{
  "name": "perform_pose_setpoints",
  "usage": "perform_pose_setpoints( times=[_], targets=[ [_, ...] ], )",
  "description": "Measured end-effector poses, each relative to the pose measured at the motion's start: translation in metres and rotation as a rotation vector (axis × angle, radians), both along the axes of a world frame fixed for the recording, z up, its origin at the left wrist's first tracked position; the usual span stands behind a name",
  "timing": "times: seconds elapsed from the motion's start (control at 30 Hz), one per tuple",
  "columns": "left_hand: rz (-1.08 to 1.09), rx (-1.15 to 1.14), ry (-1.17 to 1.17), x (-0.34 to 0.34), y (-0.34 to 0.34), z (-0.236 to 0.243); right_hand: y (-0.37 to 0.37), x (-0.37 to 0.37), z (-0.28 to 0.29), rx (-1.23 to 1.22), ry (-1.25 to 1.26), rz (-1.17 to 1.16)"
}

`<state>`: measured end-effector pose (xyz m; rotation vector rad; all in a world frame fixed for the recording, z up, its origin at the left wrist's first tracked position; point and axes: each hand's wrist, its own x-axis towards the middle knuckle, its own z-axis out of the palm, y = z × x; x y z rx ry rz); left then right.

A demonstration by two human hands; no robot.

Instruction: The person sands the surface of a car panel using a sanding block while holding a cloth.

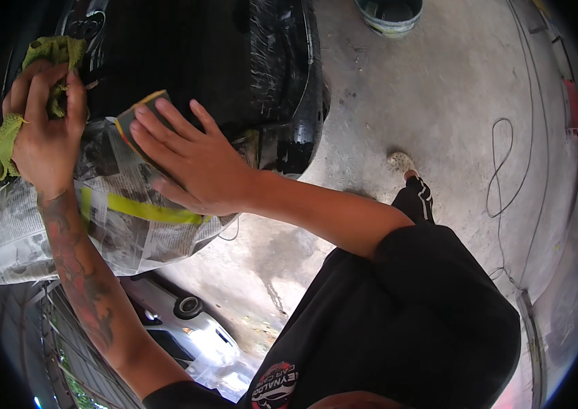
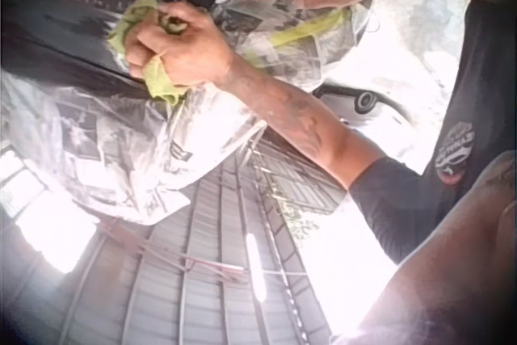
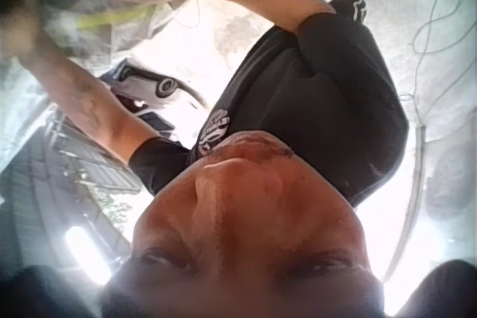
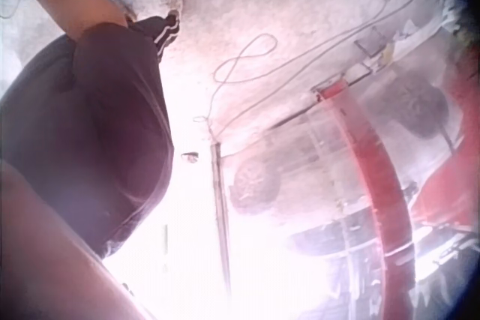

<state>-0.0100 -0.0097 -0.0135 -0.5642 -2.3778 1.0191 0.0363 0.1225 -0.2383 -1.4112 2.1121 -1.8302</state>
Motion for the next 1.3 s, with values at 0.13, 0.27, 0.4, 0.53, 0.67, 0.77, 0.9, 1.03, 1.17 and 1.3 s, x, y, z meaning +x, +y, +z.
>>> perform_pose_setpoints(
  times=[0.13, 0.27, 0.4, 0.53, 0.67, 0.77, 0.9, 1.03, 1.17, 1.3],
  targets=[
    [0.013, -0.012, -0.007, 0.001, 0.005, 0.0, 0.008, 0.001, -0.035, 0.026, -0.193, 0.019],
    [0.008, -0.008, 0.001, 0.002, 0.006, 0.001, 0.015, -0.001, -0.082, -0.096, -0.668, 0.003],
    [-0.009, -0.021, -0.002, -0.001, 0.001, -0.001, 0.017, 0.012, -0.043, -0.111, -0.504, 0.023],
    [0.035, -0.045, 0.029, 0.004, 0.007, 0.0, 0.007, 0.002, -0.065, -0.112, -0.985, 0.023],
    [-0.051, 0.011, 0.001, 0.001, 0.002, -0.002, 0.006, 0.029, -0.043, -0.036, -0.831, -0.004],
    [0.059, -0.012, 0.009, 0.0, -0.006, -0.005, 0.01, 0.042, -0.015, -0.03, -0.729, 0.028],
    [0.011, -0.027, -0.003, 0.0, -0.002, 0.001, 0.001, 0.02, -0.028, -0.039, -0.901, -0.014],
    [-0.061, 0.021, -0.007, 0.001, -0.003, -0.001, 0.0, 0.027, -0.02, -0.121, -1.038, -0.011],
    [0.003, 0.01, 0.0, 0.004, -0.007, -0.003, 0.007, 0.037, -0.022, -0.163, -0.979, 0.007],
    [-0.098, 0.03, -0.023, -0.003, 0.0, 0.0, 0.006, 0.038, -0.033, -0.123, -0.843, -0.02]
  ],
)
